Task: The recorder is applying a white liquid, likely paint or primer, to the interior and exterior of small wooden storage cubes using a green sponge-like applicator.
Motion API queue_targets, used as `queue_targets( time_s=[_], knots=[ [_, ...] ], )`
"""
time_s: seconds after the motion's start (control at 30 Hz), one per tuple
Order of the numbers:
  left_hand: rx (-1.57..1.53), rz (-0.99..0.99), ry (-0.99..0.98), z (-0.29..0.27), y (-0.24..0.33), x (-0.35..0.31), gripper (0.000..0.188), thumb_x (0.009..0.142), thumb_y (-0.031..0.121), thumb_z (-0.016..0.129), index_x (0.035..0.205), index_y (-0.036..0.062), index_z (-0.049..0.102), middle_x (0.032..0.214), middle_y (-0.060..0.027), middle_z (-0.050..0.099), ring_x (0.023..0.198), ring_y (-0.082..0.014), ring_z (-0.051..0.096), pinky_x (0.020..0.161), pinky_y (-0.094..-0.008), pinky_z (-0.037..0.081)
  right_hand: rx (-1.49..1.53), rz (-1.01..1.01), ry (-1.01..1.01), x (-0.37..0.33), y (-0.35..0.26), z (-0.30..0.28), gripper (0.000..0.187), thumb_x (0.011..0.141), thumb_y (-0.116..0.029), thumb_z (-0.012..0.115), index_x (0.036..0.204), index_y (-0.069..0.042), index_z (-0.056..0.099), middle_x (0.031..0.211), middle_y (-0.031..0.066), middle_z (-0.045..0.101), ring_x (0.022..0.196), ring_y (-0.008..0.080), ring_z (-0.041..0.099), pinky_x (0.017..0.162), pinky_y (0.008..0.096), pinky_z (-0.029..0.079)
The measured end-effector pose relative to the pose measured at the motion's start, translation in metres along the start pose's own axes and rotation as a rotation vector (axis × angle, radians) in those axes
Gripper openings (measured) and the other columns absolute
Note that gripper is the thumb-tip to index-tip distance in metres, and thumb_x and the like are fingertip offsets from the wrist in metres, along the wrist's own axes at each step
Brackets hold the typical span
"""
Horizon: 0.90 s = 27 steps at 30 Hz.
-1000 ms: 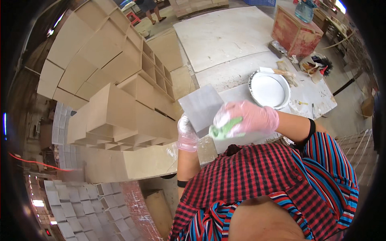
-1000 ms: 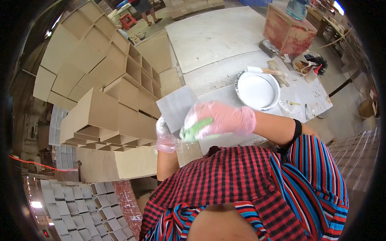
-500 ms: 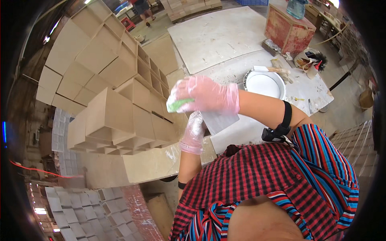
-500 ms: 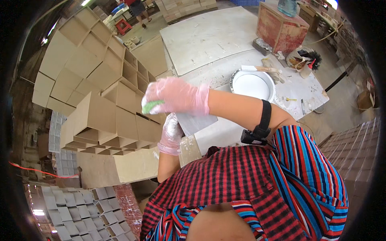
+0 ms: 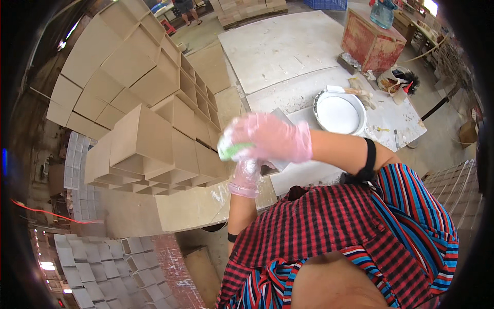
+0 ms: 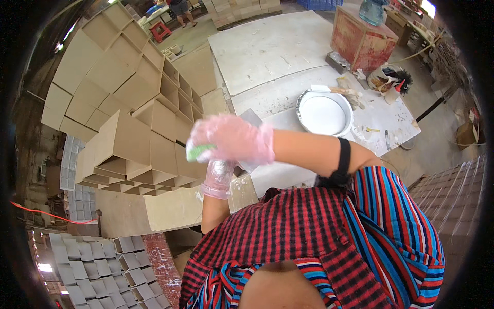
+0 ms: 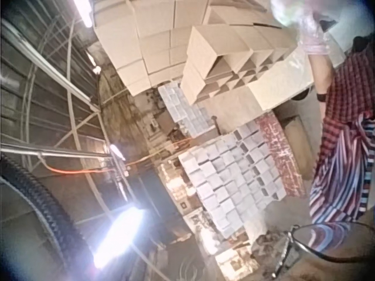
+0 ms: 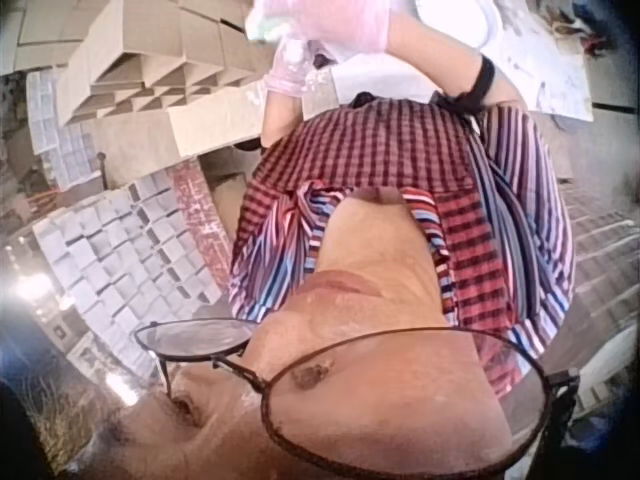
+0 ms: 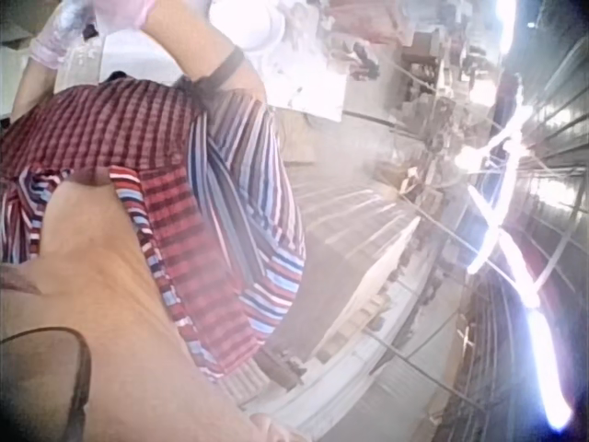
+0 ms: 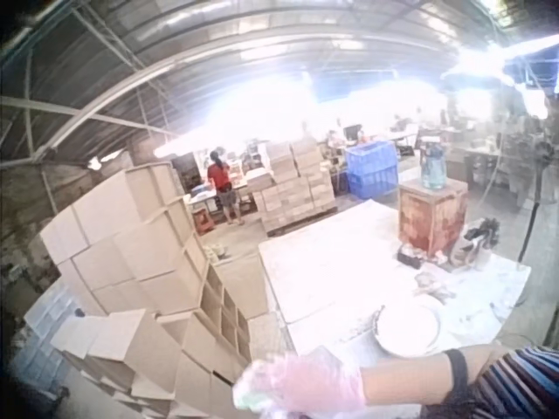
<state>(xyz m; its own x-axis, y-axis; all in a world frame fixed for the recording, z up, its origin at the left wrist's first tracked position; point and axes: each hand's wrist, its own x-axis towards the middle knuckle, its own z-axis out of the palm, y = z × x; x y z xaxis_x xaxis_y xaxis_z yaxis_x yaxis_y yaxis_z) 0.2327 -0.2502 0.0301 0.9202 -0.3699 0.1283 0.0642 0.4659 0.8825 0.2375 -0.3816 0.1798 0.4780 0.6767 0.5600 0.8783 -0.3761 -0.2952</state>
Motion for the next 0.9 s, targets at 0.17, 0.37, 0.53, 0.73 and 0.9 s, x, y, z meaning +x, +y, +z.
queue_targets(
  time_s=[0.17, 0.37, 0.53, 0.73, 0.9],
  knots=[
    [0.437, 0.150, -0.161, -0.013, 0.003, -0.012, 0.033, 0.088, 0.030, 0.054, 0.111, 0.0062, 0.058, 0.105, -0.0054, 0.061, 0.092, -0.0180, 0.060, 0.092, -0.0291, 0.041, 0.503, 0.223, -0.104, -0.038, -0.034, -0.012, 0.030, 0.078, -0.024, 0.063, 0.107, -0.015, 0.061, 0.105, 0.0069, 0.059, 0.101, 0.0221, 0.056, 0.088, 0.0348, 0.044],
    [-0.472, -0.046, 0.114, 0.022, 0.039, -0.014, 0.031, 0.083, 0.001, 0.057, 0.114, -0.0031, 0.054, 0.110, -0.0092, 0.060, 0.100, -0.0165, 0.057, 0.086, -0.0300, 0.045, 0.983, 0.748, 0.540, -0.058, -0.030, -0.055, 0.034, 0.079, -0.011, 0.062, 0.111, -0.004, 0.056, 0.103, 0.0034, 0.058, 0.095, 0.0116, 0.055, 0.081, 0.0252, 0.045],
    [0.856, 0.393, -0.146, 0.027, 0.056, -0.025, 0.023, 0.080, 0.005, 0.060, 0.102, 0.0010, 0.062, 0.100, -0.0096, 0.063, 0.093, -0.0191, 0.060, 0.080, -0.0316, 0.048, 0.886, 0.819, 0.875, -0.094, -0.024, -0.043, 0.035, 0.082, -0.012, 0.058, 0.116, -0.004, 0.053, 0.103, 0.0030, 0.058, 0.091, 0.0102, 0.056, 0.079, 0.0242, 0.046],
    [1.266, 0.750, -0.159, 0.044, 0.067, -0.037, 0.029, 0.068, 0.011, 0.071, 0.095, 0.0027, 0.063, 0.094, -0.0110, 0.065, 0.084, -0.0256, 0.063, 0.075, -0.0358, 0.050, 0.870, 0.865, 1.004, -0.111, -0.052, -0.041, 0.037, 0.081, -0.012, 0.058, 0.117, -0.004, 0.053, 0.103, 0.0028, 0.058, 0.092, 0.0102, 0.056, 0.080, 0.0239, 0.046],
    [0.959, 0.549, -0.082, 0.041, 0.072, -0.061, 0.034, 0.067, 0.019, 0.070, 0.097, 0.0058, 0.064, 0.097, -0.0116, 0.064, 0.090, -0.0306, 0.061, 0.080, -0.0398, 0.048, 0.825, 0.792, 0.923, -0.105, -0.062, -0.035, 0.036, 0.081, -0.012, 0.060, 0.115, -0.003, 0.054, 0.102, 0.0028, 0.059, 0.092, 0.0100, 0.056, 0.079, 0.0242, 0.046]
  ],
)
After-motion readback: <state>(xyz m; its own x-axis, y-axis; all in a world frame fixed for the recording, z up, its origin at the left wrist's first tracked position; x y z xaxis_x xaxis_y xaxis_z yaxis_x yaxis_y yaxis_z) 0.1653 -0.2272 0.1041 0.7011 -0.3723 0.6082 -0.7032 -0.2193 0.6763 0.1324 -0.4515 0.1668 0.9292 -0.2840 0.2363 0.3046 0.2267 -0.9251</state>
